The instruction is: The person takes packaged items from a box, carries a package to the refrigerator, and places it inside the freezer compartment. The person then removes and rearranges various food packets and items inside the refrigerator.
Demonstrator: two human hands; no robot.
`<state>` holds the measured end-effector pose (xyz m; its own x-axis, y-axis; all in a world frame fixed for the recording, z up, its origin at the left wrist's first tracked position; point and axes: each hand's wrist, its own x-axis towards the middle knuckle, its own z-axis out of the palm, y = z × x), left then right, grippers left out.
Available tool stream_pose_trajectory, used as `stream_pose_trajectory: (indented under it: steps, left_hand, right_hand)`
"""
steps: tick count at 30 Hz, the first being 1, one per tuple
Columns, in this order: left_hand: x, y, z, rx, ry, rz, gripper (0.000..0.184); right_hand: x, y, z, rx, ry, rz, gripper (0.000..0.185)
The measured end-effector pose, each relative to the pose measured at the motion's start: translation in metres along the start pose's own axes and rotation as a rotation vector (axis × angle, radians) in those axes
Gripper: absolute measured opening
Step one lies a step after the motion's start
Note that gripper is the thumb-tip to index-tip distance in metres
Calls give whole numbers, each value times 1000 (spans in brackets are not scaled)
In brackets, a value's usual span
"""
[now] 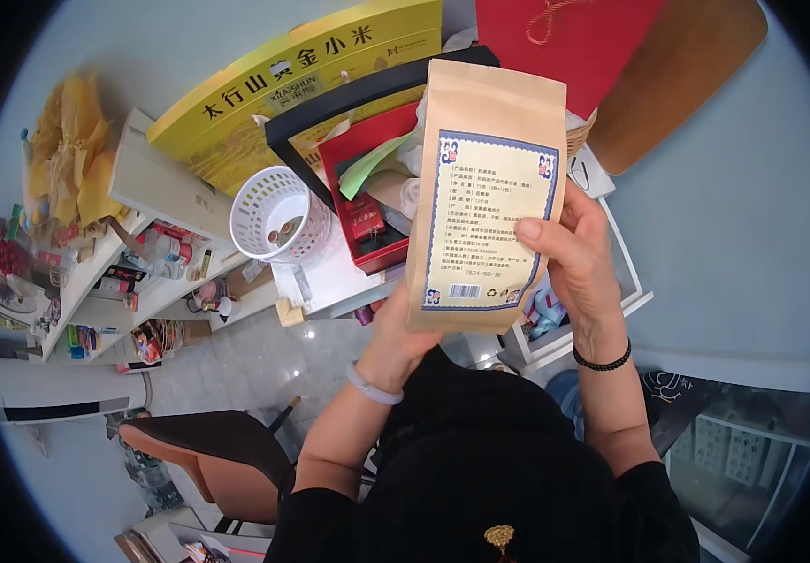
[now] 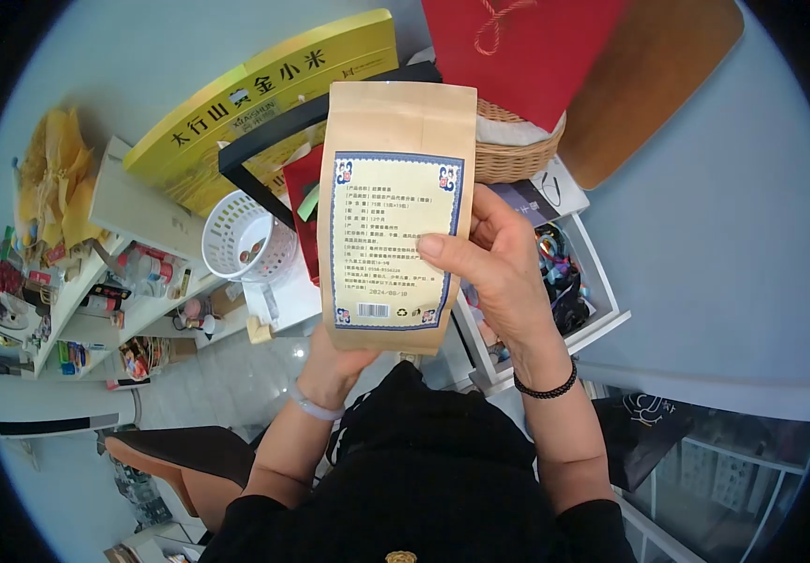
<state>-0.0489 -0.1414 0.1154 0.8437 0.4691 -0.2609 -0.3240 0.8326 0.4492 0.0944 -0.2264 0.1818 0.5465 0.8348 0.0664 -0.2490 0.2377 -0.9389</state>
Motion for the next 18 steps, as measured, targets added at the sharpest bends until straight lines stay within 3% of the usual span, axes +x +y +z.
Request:
stream_pose_trajectory:
  steps: [4, 6, 7, 10, 18]
  left_hand:
    - [7, 18, -10, 64, -132, 92, 66]
    - [2, 23, 0, 236, -253, 275, 77]
    - [-3, 26, 16, 319, -160, 281, 81]
    - [-11, 27, 23, 521, -165, 332, 75]
    - [-15, 30, 28, 463, -146, 301, 67]
  right_hand:
    - [-1, 2, -5, -13, 27, -6, 51]
    - [-2, 3, -5, -28, 30, -7, 52]
    - [-3, 3, -4, -29, 23, -15, 51]
    - [-5, -1, -1, -32, 24, -16, 51]
    - [-7, -5, 2, -38, 33, -16, 51]
